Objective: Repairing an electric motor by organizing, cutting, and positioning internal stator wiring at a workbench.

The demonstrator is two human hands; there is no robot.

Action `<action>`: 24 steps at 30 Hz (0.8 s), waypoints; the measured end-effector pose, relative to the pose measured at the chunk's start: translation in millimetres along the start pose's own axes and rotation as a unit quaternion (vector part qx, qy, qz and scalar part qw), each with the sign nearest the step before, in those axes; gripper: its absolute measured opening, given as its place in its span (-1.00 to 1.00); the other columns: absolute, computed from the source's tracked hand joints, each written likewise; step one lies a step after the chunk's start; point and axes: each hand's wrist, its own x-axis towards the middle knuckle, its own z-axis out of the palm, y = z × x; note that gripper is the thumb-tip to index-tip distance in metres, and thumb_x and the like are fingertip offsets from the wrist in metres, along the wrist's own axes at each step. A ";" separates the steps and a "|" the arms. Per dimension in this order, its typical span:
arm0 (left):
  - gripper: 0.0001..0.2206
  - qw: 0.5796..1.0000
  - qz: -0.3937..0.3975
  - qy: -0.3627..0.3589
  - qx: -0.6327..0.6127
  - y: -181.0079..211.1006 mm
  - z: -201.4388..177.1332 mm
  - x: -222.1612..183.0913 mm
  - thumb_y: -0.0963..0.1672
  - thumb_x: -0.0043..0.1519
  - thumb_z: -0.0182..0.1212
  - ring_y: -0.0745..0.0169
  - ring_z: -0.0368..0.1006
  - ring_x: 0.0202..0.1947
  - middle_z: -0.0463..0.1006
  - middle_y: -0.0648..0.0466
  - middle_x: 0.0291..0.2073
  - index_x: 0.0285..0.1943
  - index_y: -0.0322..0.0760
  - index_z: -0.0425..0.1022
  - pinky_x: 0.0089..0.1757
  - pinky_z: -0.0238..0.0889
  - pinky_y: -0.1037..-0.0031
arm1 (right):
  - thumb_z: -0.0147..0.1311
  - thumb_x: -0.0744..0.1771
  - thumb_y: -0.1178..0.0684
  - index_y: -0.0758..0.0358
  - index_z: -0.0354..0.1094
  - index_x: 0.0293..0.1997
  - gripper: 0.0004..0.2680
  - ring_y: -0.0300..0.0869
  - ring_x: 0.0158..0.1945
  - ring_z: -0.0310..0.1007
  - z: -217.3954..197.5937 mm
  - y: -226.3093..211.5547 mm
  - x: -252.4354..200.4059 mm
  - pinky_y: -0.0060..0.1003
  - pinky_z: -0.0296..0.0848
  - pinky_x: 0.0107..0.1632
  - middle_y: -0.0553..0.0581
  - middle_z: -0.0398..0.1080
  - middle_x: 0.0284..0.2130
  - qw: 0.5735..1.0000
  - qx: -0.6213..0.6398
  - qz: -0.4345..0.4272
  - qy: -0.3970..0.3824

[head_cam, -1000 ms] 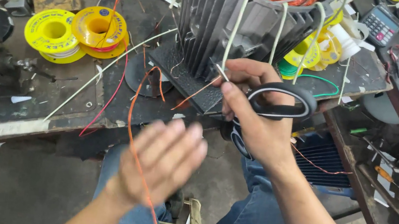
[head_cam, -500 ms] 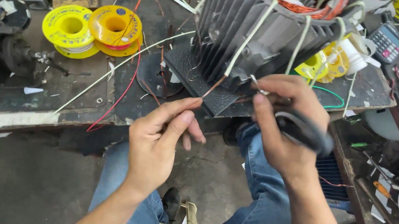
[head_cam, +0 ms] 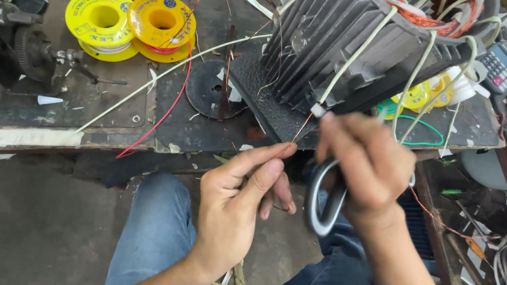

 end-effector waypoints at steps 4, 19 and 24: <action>-0.71 0.999 -0.037 0.020 -0.011 -2.3 -3.7 3.4 -0.16 0.41 0.19 0.23 0.51 -0.60 0.57 -0.08 -0.56 0.23 -0.47 0.64 -0.57 0.14 0.60 | -0.01 0.49 0.19 0.59 0.52 0.02 -0.81 0.07 -0.30 0.58 6.6 -4.1 3.4 -0.14 0.48 -0.29 0.40 0.51 -0.18 0.999 0.016 -0.036 -0.015; -0.71 0.999 -0.032 -0.001 0.016 0.4 -6.1 2.4 -0.14 0.41 0.19 0.28 0.49 -0.60 0.58 -0.07 -0.57 0.22 -0.44 0.64 -0.54 0.12 0.62 | -0.01 0.49 0.18 0.57 0.52 0.05 -0.80 0.11 -0.28 0.57 5.6 -5.8 -1.2 -0.10 0.51 -0.25 0.42 0.51 -0.16 0.999 0.001 -0.025 -0.020; -0.79 0.928 0.193 -0.062 0.314 10.5 -16.5 4.4 -0.22 0.46 0.14 0.30 0.53 -0.38 0.58 0.06 -0.37 0.21 -0.38 0.60 -0.19 0.43 0.48 | 0.03 0.47 0.25 0.68 0.49 -0.02 -0.83 0.16 -0.27 0.57 -1.1 -8.8 5.2 -0.03 0.60 -0.16 0.42 0.48 -0.26 0.999 0.027 -0.022 -0.013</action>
